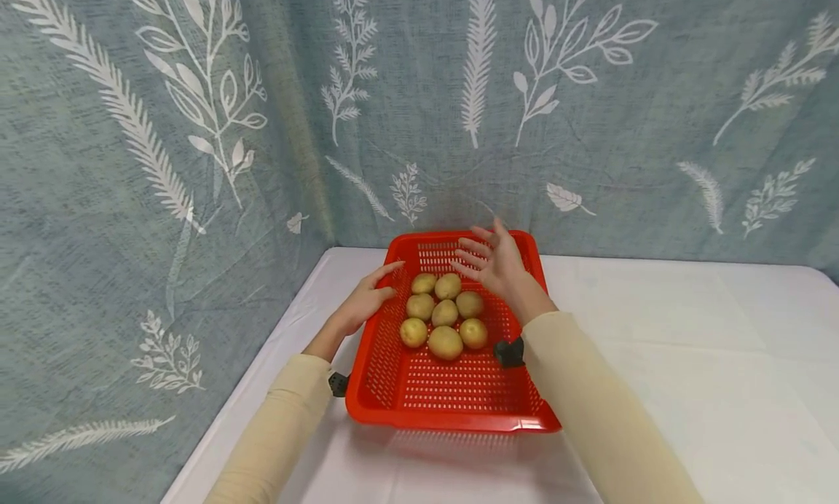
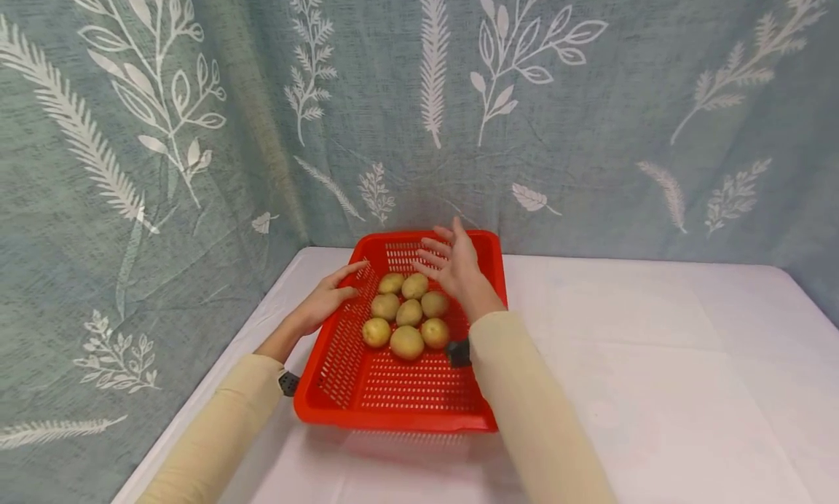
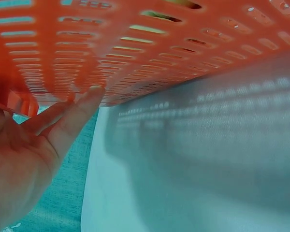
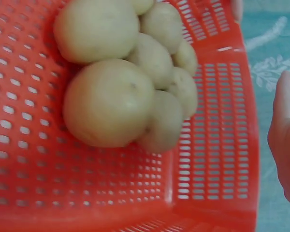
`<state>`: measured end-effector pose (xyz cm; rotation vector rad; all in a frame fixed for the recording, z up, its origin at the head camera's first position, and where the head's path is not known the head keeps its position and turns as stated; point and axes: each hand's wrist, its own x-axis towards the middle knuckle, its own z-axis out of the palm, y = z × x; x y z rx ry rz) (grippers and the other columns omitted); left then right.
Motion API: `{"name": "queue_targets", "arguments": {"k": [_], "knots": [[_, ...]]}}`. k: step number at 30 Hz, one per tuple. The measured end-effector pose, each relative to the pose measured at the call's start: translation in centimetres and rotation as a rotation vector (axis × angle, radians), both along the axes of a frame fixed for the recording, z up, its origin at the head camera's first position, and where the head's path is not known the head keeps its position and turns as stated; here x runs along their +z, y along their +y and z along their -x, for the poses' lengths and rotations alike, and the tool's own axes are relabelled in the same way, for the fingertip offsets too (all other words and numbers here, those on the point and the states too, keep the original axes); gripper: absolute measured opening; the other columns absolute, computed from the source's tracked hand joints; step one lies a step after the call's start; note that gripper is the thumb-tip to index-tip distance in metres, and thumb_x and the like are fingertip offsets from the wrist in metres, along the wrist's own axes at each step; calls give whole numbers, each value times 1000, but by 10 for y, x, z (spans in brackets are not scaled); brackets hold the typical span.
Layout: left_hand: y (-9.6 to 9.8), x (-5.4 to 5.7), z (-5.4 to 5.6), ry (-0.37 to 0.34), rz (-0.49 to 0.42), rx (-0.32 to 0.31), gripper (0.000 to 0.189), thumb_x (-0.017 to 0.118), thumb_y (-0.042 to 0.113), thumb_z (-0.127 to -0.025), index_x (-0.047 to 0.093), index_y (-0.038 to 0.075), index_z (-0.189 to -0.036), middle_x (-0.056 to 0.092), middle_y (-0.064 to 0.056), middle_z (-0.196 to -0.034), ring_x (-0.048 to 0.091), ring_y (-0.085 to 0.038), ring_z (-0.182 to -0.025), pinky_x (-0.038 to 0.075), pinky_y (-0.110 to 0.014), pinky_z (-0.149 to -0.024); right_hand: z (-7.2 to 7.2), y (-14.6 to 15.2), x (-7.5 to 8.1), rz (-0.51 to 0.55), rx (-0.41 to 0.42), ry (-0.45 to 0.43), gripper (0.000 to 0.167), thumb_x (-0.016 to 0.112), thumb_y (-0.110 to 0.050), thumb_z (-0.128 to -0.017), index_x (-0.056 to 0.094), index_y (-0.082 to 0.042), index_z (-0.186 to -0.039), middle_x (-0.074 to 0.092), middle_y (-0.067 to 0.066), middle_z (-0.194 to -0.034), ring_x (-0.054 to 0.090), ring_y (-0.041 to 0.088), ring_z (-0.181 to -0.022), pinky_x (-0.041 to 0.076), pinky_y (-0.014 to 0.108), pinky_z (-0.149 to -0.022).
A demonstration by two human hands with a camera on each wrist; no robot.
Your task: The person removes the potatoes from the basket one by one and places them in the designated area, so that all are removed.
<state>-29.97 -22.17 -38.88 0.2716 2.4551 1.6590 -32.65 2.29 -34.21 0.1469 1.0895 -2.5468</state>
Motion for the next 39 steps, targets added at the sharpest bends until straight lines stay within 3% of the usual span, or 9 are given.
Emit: {"name": "queue_targets", "arguments": {"k": [13, 20, 28, 31, 39], "knots": [[1, 1, 2, -34, -24, 0, 58, 39, -4, -93, 28, 3, -149, 24, -20, -152, 38, -39, -126, 38, -49, -98, -2, -12, -24, -8, -10, -39, 58, 33, -45, -101, 33, -11, -148, 35, 14, -148, 34, 32, -133, 34, 44, -103], [2, 1, 1, 15, 9, 2, 58, 40, 0, -92, 31, 8, -149, 25, -15, -152, 38, -34, -127, 36, -47, -100, 1, -11, -30, -29, -16, -34, 57, 39, -43, -101, 34, -12, -148, 37, 13, -146, 35, 33, -133, 35, 40, -102], [2, 2, 1, -10, -12, -10, 58, 38, -1, -93, 28, 7, -150, 23, -16, -153, 37, -35, -129, 36, -48, -99, 2, -10, -32, -48, -72, -35, 55, 38, -42, -101, 37, -11, -146, 38, 15, -146, 35, 34, -132, 32, 41, -105], [4, 7, -1, -21, -21, -15, 58, 38, -1, -94, 28, 6, -150, 23, -18, -153, 38, -37, -127, 38, -48, -98, 3, -9, -33, -70, -103, -38, 54, 38, -42, -101, 40, -10, -145, 41, 15, -144, 35, 33, -132, 31, 41, -105], [3, 2, 1, -5, 0, -13, 57, 38, 0, -94, 29, 8, -150, 21, -12, -154, 37, -34, -129, 37, -48, -99, 2, -8, -37, -184, -120, -41, 53, 38, -42, -101, 42, -11, -144, 41, 14, -144, 37, 31, -131, 31, 40, -105]]}}
